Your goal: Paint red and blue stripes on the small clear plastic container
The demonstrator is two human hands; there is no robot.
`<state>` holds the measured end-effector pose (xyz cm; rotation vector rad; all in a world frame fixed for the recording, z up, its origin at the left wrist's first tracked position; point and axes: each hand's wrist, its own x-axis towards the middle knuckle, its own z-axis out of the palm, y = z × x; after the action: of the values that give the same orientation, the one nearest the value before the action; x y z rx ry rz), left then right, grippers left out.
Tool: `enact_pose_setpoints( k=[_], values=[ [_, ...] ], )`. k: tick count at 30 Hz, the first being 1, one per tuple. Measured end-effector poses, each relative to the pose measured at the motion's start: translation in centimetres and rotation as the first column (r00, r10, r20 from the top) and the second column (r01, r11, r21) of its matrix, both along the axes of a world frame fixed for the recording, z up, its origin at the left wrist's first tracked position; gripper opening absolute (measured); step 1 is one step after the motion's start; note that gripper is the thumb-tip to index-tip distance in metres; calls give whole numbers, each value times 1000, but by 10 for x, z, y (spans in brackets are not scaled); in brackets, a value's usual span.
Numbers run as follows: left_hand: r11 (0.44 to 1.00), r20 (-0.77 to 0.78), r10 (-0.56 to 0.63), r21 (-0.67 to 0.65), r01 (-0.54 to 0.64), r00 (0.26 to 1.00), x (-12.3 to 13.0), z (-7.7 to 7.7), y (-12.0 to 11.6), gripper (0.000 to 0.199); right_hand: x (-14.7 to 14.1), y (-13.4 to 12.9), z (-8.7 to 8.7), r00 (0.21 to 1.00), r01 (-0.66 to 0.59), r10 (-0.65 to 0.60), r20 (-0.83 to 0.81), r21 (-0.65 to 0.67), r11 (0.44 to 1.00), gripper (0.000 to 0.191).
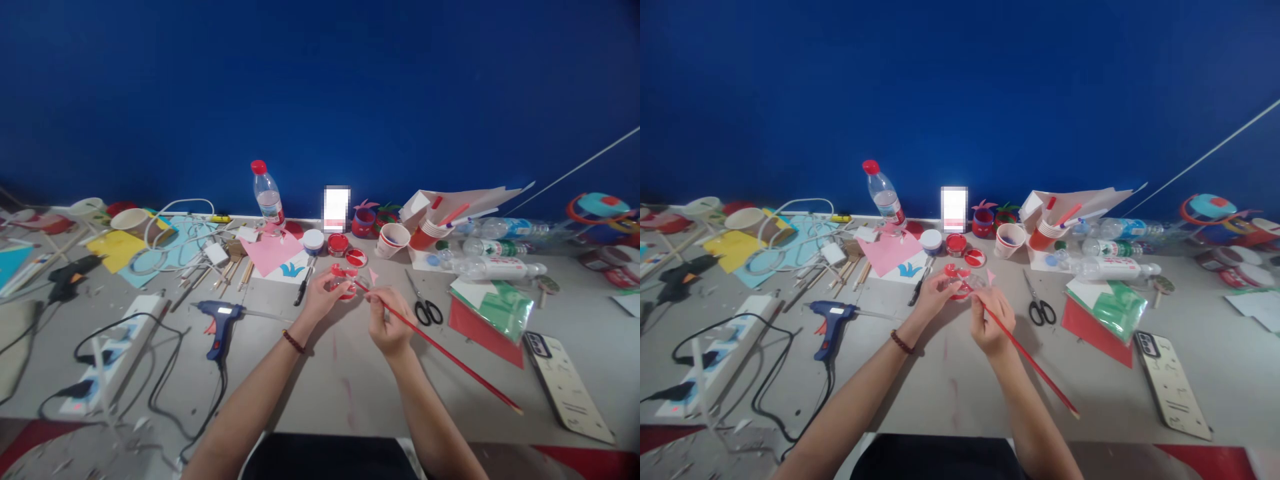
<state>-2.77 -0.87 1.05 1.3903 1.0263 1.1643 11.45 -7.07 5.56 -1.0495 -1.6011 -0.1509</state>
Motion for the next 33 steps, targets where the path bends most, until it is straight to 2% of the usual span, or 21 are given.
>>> enact_pose_setpoints(
  k=[3,7,12,14,18,23,27,33],
  values=[
    [997,65,9,-80,-4,998,0,3,-2,24,-2,1,4,999,-9,9,31,-18,1000,17],
    [979,185,-2,-199,39,983,-1,-3,-1,31,3,3,8,995,95,-95,20,11,995,21],
    [952,299,48,-304,47,953,-8,-14,3,39,13,3,1,961,181,-190,-198,-66,981,26],
    [947,369,44,-310,78,928,-13,-15,5,43,15,2,-3,917,132,-168,-362,-121,984,24],
    [944,492,-35,-269,190,870,-18,-12,6,51,14,2,-7,763,-96,-41,-645,-176,980,22],
    [915,536,-79,-296,275,840,-17,-7,5,55,11,3,-7,645,-292,53,-762,-182,939,23],
    [908,523,-86,-310,284,848,-16,-5,4,56,11,4,-5,622,-318,29,-783,-218,923,27],
    [911,521,-98,-295,287,848,-18,-10,4,55,13,6,-2,657,-262,-63,-751,-306,915,34]
  ],
)
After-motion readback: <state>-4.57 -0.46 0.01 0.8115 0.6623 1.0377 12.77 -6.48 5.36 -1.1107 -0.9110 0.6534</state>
